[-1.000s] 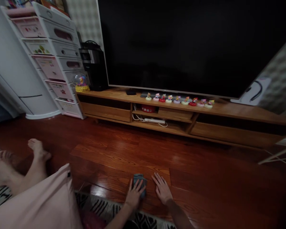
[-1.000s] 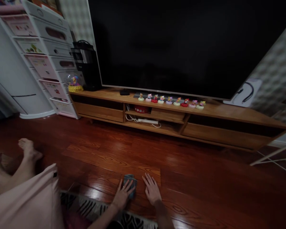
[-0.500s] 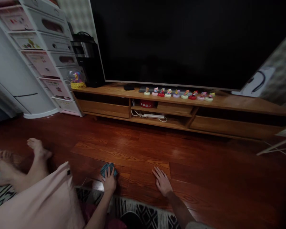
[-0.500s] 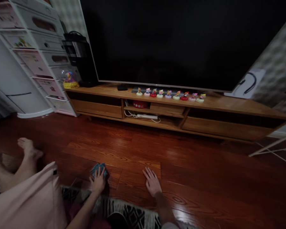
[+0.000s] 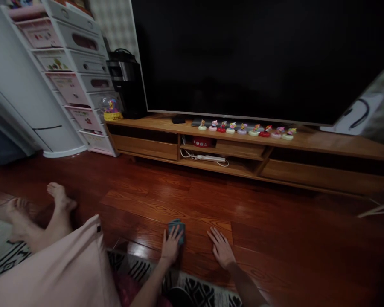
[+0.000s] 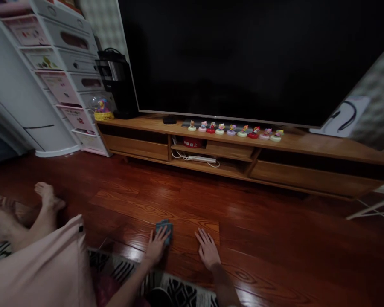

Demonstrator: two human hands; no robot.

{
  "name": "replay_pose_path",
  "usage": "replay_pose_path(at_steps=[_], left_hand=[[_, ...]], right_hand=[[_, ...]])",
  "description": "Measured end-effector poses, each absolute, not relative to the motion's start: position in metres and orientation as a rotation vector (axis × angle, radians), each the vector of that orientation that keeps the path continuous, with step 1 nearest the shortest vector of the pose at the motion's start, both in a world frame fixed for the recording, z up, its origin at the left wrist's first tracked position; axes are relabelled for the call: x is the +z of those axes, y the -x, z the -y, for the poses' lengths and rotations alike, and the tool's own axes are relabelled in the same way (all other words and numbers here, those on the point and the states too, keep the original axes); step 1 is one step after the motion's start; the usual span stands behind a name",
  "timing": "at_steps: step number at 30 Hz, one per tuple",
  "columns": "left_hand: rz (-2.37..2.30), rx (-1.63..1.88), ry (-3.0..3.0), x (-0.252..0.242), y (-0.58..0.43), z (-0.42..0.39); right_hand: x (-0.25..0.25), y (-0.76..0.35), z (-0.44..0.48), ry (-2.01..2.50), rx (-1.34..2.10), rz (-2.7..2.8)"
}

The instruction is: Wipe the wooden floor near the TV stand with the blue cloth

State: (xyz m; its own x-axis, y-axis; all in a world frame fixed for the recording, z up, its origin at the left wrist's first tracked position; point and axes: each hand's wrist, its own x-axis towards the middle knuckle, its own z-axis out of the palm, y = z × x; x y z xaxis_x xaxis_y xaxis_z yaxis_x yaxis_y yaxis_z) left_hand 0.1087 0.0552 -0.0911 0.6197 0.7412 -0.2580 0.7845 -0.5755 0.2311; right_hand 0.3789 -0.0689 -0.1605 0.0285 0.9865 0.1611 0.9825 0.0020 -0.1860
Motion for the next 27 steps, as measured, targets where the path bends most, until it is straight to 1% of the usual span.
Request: replay_pose_path(at_steps=[4, 7, 10, 13, 16, 19, 22, 27], left_hand=[[-1.852, -0.191, -2.244, -0.080, -0.053, -0.088], [-1.988, -0.227, -2.199, -0.078, -0.041, -0.088], [-1.811, -0.296, -2.371, -0.084, -0.067, -0.068], [-1.368, -0.297, -2.539, -0.098, -0.113, -0.034], [-0.965, -0.266, -2.572, -0.110, -0.150, -0.005], [-0.823, -0.257, -2.580, -0.114, -0.161, -0.001], [-1.026, -0.223, -2.570, -0.107, -0.140, -0.028], [-1.764, -0.191, -2.298, -0.089, -0.056, -0.088]], right_hand=[[-0.162, -0.379, 0.068, 2.057, 0.033, 2.013], [-0.162, -0.378, 0.068, 2.062, 0.047, 2.015], [-0.159, -0.378, 0.068, 2.065, 0.051, 2.011], [-0.156, -0.377, 0.068, 2.070, 0.058, 2.017], [-0.156, -0.377, 0.069, 2.077, 0.050, 2.025], [-0.158, -0.377, 0.069, 2.082, 0.029, 2.026], [-0.159, -0.377, 0.069, 2.076, 0.017, 2.026], [-0.157, -0.377, 0.069, 2.072, 0.034, 2.018]])
